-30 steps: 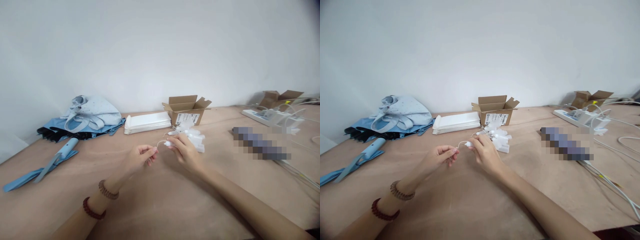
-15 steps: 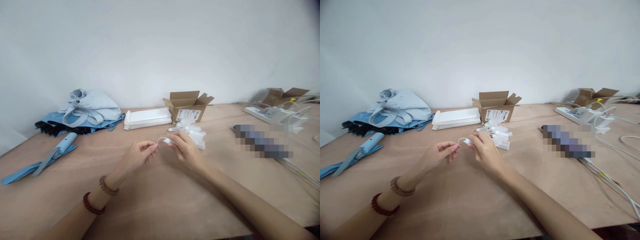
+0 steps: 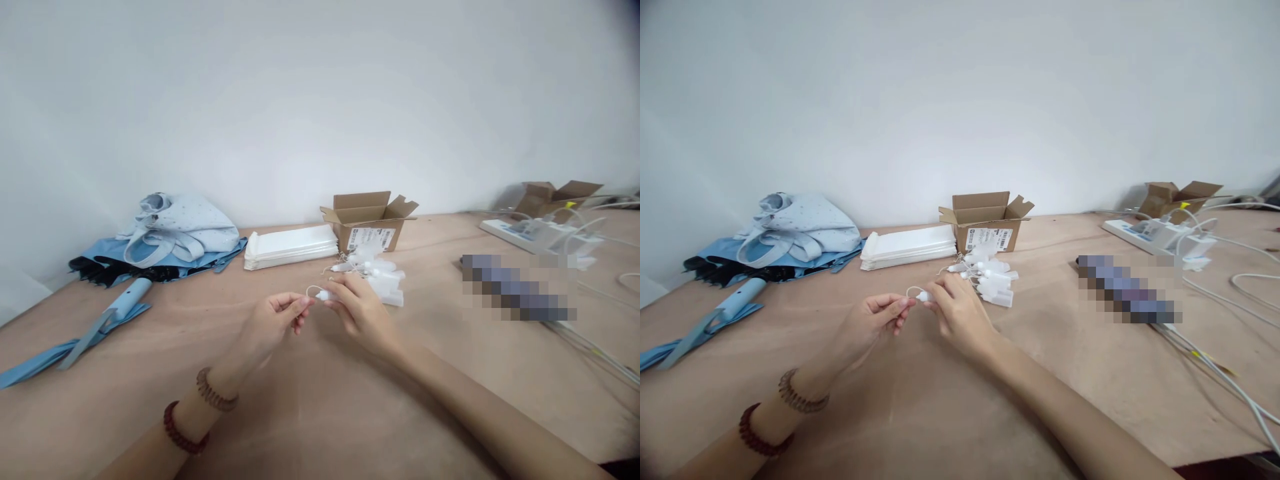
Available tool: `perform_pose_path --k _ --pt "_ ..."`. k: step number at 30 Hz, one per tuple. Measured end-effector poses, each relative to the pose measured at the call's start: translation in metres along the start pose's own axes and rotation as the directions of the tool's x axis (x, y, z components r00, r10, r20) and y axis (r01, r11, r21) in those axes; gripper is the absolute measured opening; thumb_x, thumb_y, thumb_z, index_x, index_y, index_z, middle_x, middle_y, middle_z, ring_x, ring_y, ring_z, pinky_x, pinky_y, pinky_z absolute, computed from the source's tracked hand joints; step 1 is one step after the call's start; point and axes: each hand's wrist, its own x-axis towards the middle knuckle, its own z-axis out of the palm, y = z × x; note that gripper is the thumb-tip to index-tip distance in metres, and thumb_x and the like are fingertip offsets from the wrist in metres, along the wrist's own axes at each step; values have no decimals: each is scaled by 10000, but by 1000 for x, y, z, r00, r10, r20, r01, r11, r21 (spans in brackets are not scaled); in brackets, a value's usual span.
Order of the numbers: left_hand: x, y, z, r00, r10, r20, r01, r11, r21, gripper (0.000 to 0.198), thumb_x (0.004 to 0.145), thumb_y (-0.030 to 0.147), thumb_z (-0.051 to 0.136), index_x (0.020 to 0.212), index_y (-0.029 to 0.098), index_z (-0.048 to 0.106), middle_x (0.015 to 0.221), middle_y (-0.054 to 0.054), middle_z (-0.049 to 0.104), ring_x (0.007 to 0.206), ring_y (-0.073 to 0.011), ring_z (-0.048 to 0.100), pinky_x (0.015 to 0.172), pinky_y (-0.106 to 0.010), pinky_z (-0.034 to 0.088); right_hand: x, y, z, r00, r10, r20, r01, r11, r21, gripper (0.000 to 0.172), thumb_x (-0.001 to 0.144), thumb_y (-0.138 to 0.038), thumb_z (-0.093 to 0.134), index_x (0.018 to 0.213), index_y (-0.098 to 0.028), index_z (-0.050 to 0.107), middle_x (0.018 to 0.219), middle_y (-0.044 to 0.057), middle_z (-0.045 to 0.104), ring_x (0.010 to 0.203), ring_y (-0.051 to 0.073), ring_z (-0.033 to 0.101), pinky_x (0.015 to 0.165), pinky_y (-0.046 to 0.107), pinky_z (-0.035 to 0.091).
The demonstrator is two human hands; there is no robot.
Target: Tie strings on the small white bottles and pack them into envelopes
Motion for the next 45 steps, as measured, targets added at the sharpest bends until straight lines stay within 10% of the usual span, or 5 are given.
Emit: perform_pose_path --k 20,45 --pt "-4 2 4 996 -64 68 83 937 -338 231 754 335 692 802 111 670 722 -12 535 638 -84 474 545 -209 361 -2 0 3 998 64 -12 -62 989 137 186 910 -197 466 1064 -204 570 951 88 585 892 208 539 774 343 447" --pt "-4 -1 -1 994 -85 73 103 943 -316 202 787 324 668 821 125 669 766 -21 554 667 -86 493 573 -214 367 0 1 6 987 153 40 -158 955 250 141 889 -205 516 995 -191 607 928 68 607 872 191 568 763 311 445"
